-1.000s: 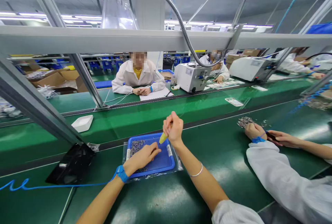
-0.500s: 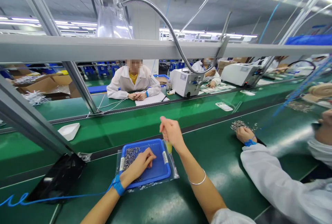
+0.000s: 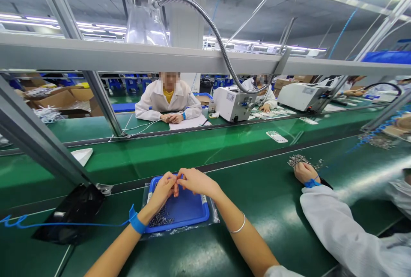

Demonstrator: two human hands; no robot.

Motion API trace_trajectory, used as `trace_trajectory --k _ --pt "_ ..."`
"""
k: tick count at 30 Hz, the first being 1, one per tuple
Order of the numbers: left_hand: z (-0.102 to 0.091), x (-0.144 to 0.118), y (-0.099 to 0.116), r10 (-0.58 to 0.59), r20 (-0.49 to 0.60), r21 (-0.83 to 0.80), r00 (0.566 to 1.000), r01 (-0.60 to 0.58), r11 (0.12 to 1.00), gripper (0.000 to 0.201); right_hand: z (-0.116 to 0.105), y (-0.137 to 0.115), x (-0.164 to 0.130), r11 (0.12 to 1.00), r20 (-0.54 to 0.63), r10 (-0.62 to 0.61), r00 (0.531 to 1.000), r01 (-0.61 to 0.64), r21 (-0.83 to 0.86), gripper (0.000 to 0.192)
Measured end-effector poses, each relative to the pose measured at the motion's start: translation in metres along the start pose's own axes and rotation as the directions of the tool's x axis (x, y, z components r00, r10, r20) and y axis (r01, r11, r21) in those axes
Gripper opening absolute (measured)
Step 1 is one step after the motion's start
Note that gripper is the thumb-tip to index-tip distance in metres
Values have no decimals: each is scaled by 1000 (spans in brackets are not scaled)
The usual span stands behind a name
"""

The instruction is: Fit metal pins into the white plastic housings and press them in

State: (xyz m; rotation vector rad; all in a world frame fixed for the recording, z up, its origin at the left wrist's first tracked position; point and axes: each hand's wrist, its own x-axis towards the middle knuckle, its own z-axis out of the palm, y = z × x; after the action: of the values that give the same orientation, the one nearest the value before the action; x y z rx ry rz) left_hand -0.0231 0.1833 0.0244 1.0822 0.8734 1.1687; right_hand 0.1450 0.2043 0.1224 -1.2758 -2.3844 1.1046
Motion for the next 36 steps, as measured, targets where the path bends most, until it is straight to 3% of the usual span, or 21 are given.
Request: trace_trajectory --k 11,24,36 --pt "-1 -2 7 -25 41 -78 999 28 997 61 1 -1 1 1000 -24 -24 999 23 -5 22" --pt "-3 -8 23 -22 123 -156 992 42 987 58 -2 -4 5 979 -47 -183 982 177 -103 17" --pt "-5 -10 42 -40 138 -190 990 66 980 49 -1 -10 1 981 -132 -192 972 190 -30 20"
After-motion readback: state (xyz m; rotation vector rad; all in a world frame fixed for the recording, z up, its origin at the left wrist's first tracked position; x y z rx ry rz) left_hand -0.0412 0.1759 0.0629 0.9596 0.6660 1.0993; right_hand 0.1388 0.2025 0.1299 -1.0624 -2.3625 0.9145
